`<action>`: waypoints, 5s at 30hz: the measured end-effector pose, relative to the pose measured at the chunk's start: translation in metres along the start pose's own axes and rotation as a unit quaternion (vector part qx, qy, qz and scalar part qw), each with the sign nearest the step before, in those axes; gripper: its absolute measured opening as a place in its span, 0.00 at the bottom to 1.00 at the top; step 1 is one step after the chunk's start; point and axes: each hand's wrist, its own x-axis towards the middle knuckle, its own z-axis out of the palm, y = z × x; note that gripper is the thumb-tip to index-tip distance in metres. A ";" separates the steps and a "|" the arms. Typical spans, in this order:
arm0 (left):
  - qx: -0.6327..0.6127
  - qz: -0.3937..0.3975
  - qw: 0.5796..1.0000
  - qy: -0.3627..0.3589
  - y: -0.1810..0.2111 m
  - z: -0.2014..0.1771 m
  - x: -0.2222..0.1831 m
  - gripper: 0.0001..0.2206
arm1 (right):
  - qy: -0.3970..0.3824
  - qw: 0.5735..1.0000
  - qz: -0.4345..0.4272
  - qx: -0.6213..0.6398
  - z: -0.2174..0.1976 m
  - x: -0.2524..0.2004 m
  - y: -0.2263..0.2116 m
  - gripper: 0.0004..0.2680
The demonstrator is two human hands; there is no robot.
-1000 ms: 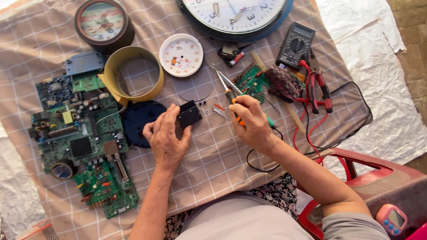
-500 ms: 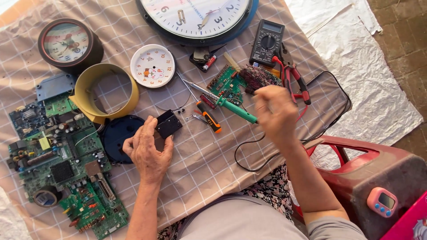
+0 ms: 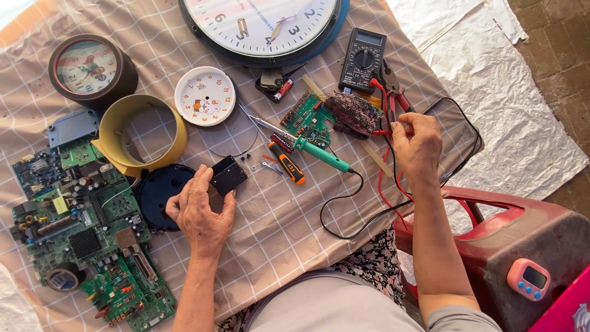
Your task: Soldering electronic components on a circuit board and testing them using a digital multimeter.
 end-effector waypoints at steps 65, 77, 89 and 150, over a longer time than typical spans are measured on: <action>0.017 -0.015 1.000 -0.014 0.000 0.000 -0.003 0.20 | -0.222 0.952 0.046 -0.206 0.116 0.146 -0.037 0.11; 0.010 -0.009 1.000 -0.013 0.002 -0.005 0.000 0.20 | -0.208 0.941 0.068 -0.256 0.140 0.149 -0.038 0.12; -0.020 0.017 0.999 0.024 -0.002 0.002 0.000 0.21 | -0.022 0.999 0.017 0.023 0.007 0.056 0.038 0.05; -0.618 -0.413 0.481 -0.465 0.151 -0.040 -0.033 0.46 | -0.441 0.764 -0.180 0.436 -0.144 -0.100 -0.182 0.03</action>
